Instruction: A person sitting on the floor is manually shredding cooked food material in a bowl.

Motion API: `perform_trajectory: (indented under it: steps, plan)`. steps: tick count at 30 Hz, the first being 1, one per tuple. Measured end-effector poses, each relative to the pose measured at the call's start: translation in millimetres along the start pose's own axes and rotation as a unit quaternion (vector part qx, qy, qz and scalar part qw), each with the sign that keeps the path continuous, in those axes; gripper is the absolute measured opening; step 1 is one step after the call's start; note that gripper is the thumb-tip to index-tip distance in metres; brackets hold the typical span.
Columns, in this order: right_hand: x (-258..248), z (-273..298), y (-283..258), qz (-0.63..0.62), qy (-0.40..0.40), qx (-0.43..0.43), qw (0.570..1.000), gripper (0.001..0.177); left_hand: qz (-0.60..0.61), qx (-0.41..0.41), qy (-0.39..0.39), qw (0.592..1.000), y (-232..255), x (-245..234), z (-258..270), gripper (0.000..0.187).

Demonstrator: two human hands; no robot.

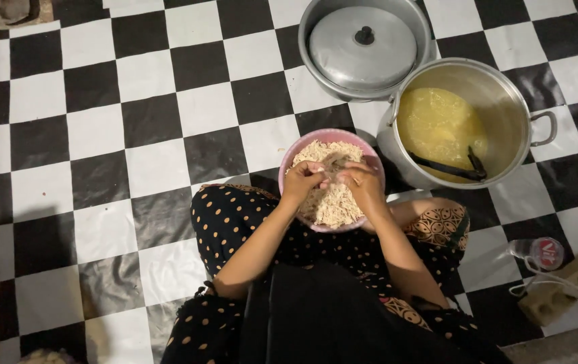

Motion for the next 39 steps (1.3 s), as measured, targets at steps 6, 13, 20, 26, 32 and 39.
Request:
perform_trajectory:
  steps: [6,13,20,26,32,39]
  plan:
    - [-39.9,17.9,-50.5,-0.171,0.013,0.066,0.983,0.018,-0.027,0.032,0.005,0.999,18.5,7.9,9.5,0.03]
    - [-18.8,1.0,-16.9,0.005,0.037,-0.119,0.992,0.02,-0.189,0.057,0.031,0.98,49.6,13.7,24.7,0.027]
    - [29.0,6.2,-12.0,0.113,-0.07,-0.045,0.99,0.016,-0.348,0.048,0.032,0.936,43.9,10.1,39.6,0.019]
    - [4.7,9.3,-4.1,-0.186,-0.11,0.051,0.975,0.02,-0.403,-0.001,0.004,0.915,29.0,13.5,41.1,0.019]
    - [-26.9,12.9,-27.7,-0.22,-0.026,0.012,0.975,0.016,-0.36,-0.036,-0.061,0.93,15.5,35.8,37.4,0.022]
    - [-181.0,13.7,-19.1,0.157,0.268,-0.023,0.95,0.034,-0.271,-0.022,-0.075,0.959,13.4,15.0,26.8,0.04]
Point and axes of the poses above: each hand's wrist, its own z-axis away from the middle knuckle, its own x-axis out of the palm, y = z × x, the point moved 5 cm from there along -z, towards the middle knuckle, and after that the axes turned 15 degrees about -y, right-handed, at the moved point
